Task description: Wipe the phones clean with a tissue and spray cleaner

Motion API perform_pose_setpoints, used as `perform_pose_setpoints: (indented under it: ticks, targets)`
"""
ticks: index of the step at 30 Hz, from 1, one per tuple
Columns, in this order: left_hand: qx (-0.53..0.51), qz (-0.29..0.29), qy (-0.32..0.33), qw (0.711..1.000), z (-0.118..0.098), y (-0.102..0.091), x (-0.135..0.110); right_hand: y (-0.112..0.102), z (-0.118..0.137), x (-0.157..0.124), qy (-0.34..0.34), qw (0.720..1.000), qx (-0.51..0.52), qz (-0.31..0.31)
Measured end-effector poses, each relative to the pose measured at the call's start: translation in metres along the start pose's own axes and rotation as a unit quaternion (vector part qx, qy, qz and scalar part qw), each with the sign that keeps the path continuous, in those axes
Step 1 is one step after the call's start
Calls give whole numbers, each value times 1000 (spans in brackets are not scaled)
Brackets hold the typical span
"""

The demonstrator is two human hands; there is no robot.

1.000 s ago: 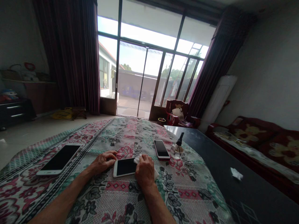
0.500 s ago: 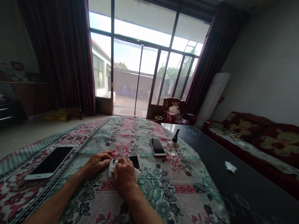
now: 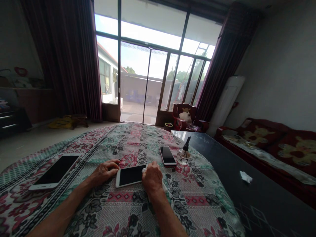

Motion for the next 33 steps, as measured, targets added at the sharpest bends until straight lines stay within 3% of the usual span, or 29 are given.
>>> perform_pose_setpoints:
  ticks: [6, 9, 12, 16, 26, 29, 33]
  targets:
    - [-2, -5, 1, 1000, -1, 0, 1, 8, 50, -31, -107, 994, 33, -5]
    - [-3, -14, 6, 1000, 0, 0, 1, 17, 79, -49, -180, 981, 67, 25]
    - [-4, -14, 6, 1000, 1, 0, 1, 21, 91, -57, -199, 975, 86, 44]
    - [-4, -4, 8, 1000, 2, 0, 1, 17, 81, -51, -147, 985, 71, 48]
    - [-10, -6, -1, 1000, 1, -2, 1, -6, 2, -9, 32, 997, -39, 62]
    - [-17, -7, 0, 1000, 0, -2, 1, -11, 0, -9, 35, 996, -54, 66]
    - [-27, -8, 1, 1000, 3, -1, 1, -7, 23, -22, -10, 997, -30, 67]
Point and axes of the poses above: each hand's wrist, its own x-axis towards the middle knuckle, its own y-axis out of the palm, z = x × y, the point moved 8 cm from there along x, towards the middle knuckle, and after that the axes turned 5 degrees about y, right-handed, at the moved point
